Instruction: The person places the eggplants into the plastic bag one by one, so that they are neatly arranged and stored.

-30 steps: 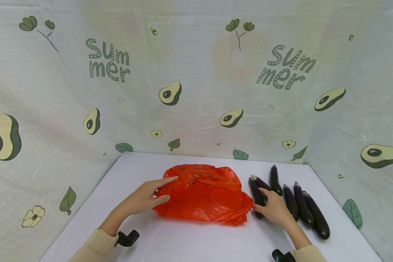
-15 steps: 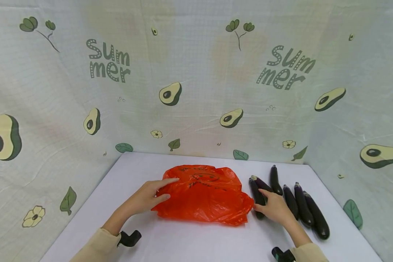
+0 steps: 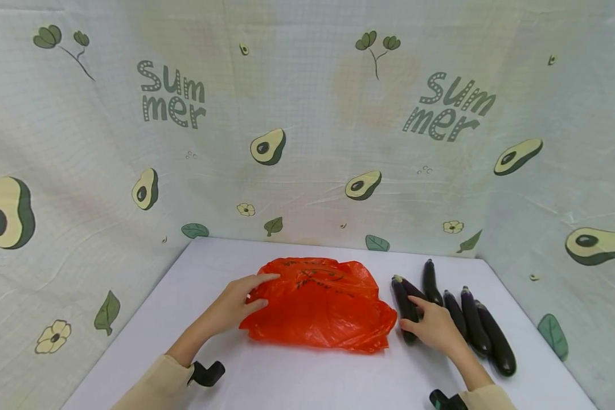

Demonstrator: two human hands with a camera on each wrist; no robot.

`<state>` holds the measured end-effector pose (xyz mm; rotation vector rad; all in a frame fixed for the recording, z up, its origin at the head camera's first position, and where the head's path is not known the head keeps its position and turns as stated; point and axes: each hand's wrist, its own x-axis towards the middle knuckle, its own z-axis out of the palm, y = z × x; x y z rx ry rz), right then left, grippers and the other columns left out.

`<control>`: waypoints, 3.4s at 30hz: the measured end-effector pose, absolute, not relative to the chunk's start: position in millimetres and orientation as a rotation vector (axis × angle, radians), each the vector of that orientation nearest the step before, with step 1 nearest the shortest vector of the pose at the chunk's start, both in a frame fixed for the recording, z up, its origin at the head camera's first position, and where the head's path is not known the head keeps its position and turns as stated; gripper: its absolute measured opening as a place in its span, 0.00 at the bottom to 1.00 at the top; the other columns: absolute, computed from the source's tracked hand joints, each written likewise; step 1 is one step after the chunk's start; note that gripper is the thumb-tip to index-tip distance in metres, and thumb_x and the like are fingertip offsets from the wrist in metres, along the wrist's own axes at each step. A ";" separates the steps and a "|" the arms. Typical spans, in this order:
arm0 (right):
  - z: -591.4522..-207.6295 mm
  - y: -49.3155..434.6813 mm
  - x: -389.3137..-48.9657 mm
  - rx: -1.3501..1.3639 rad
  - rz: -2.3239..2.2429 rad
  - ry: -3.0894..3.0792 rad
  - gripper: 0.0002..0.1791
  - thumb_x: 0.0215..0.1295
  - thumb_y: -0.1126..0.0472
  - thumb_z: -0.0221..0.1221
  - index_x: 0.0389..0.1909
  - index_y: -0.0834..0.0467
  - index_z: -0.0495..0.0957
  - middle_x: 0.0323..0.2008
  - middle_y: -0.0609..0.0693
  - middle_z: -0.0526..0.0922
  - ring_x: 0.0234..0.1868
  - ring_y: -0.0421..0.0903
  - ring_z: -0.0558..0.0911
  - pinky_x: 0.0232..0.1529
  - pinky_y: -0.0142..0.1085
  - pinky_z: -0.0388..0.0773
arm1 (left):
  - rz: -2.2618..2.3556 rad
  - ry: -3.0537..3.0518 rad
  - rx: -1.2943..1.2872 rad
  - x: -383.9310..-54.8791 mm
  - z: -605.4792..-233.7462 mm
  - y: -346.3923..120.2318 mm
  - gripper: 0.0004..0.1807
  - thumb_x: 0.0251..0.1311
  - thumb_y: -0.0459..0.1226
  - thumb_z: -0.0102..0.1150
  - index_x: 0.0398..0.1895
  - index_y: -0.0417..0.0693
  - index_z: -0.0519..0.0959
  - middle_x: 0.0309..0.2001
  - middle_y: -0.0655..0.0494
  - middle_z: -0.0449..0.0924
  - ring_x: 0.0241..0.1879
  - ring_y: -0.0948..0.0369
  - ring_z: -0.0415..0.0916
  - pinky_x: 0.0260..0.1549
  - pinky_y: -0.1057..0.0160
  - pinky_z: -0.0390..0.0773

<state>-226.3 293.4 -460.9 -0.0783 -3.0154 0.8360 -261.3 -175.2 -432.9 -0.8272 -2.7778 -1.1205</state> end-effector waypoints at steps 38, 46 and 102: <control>-386.6 254.0 -156.9 0.152 1.107 -2.953 0.41 0.57 0.53 0.79 0.72 0.53 0.78 0.52 0.51 0.86 0.37 0.42 0.83 0.27 0.36 0.81 | -1.087 -2.709 -0.680 -273.8 -424.4 -147.3 0.36 0.64 0.30 0.73 0.75 0.60 0.75 0.54 0.56 0.76 0.54 0.57 0.75 0.48 0.61 0.85; -399.6 241.5 -166.5 0.132 1.144 -2.966 0.38 0.55 0.55 0.80 0.69 0.52 0.80 0.51 0.50 0.86 0.35 0.43 0.81 0.27 0.37 0.81 | -1.077 -2.692 -0.690 -275.2 -423.3 -142.9 0.37 0.63 0.30 0.74 0.75 0.61 0.75 0.54 0.57 0.76 0.54 0.57 0.75 0.49 0.61 0.84; -452.9 192.0 -243.9 0.093 0.935 -2.808 0.34 0.61 0.62 0.75 0.67 0.67 0.79 0.55 0.63 0.87 0.47 0.57 0.86 0.49 0.51 0.87 | -1.073 -2.668 -0.871 -269.9 -416.6 -142.4 0.35 0.63 0.30 0.74 0.73 0.57 0.77 0.53 0.58 0.77 0.51 0.58 0.74 0.44 0.67 0.81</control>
